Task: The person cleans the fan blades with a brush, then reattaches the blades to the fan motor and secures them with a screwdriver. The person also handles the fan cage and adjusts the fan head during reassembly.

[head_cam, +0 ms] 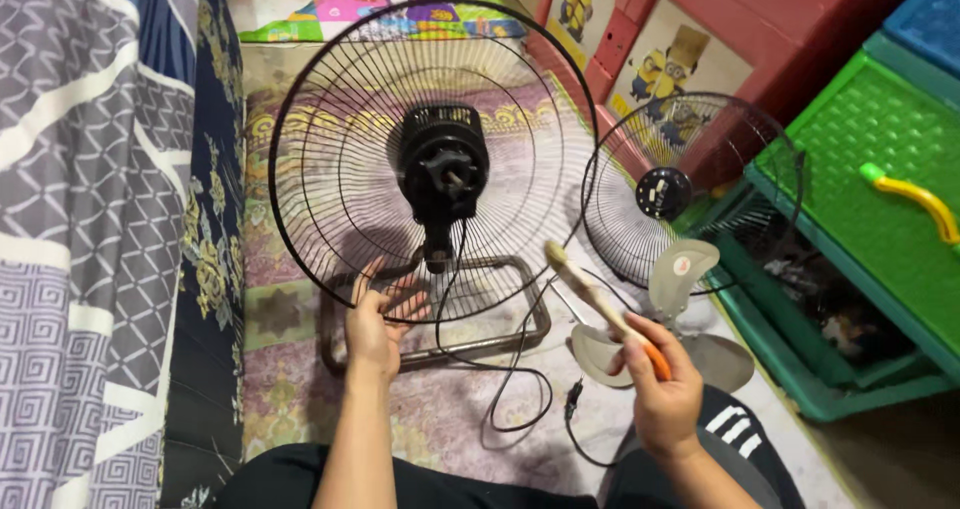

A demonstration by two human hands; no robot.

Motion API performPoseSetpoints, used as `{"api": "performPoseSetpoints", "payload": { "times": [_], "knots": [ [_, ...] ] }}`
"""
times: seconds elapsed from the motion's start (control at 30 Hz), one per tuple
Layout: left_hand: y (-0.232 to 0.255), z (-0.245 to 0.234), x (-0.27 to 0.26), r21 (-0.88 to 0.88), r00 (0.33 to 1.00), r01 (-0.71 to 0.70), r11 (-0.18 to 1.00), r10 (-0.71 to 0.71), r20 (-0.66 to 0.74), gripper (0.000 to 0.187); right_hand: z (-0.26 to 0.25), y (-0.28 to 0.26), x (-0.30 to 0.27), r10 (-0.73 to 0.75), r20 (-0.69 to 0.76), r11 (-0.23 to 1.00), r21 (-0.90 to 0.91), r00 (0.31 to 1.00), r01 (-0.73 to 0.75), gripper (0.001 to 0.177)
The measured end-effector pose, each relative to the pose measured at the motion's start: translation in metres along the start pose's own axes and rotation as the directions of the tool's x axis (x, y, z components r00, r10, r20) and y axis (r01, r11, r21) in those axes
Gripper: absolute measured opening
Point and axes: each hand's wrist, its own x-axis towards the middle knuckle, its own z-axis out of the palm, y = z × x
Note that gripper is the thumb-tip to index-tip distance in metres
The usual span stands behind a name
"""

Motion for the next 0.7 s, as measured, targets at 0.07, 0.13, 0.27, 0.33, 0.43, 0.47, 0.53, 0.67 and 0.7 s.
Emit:
{"api": "performPoseSetpoints", "payload": {
  "times": [0.07,0.13,0.27,0.33,0.43,0.47,0.53,0.67,0.7],
  "knots": [
    [0.007,0.013,-0.001,-0.017,1.000,0.005,1.000,-0.005,-0.004,0.058,-0.009,0.013,-0.009,0.069,-0.114,0.987,0.152,0.991,-0.051,0.033],
    [0.013,0.026,0.004,-0.010,1.000,-0.023,1.000,0.023,0.000,0.056,-0.019,0.028,-0.006,0.160,-0.173,0.949,0.298,0.972,-0.103,0.028],
    [0.012,0.045,0.028,0.012,0.998,-0.070,0.998,0.070,-0.001,0.041,-0.044,0.063,0.008,0.404,-0.201,0.783,0.580,0.892,-0.224,0.021],
    [0.011,0.055,0.045,-0.021,0.998,-0.053,0.998,0.052,-0.038,0.029,-0.051,0.081,0.018,0.504,-0.188,0.683,0.684,0.843,-0.256,0.023],
    [0.007,0.061,0.056,-0.076,0.994,-0.024,0.997,0.015,-0.109,0.024,-0.061,0.101,0.014,0.601,-0.119,0.560,0.768,0.791,-0.310,0.026],
    [0.006,0.062,0.055,-0.079,0.992,-0.034,0.996,0.024,-0.122,0.030,-0.065,0.105,0.012,0.623,-0.075,0.513,0.791,0.779,-0.333,0.024],
    [0.006,0.066,0.053,-0.076,0.989,-0.044,0.996,0.032,-0.145,0.036,-0.067,0.108,0.012,0.664,0.009,0.449,0.795,0.748,-0.408,0.025],
    [0.012,0.077,0.040,-0.104,0.967,-0.010,0.995,-0.016,-0.254,0.035,-0.056,0.102,0.021,0.805,0.149,0.275,0.763,0.574,-0.585,0.034],
    [0.014,0.080,0.037,-0.127,0.954,0.007,0.992,-0.045,-0.296,0.037,-0.051,0.100,0.023,0.846,0.179,0.203,0.763,0.502,-0.614,0.036]
  ]
}}
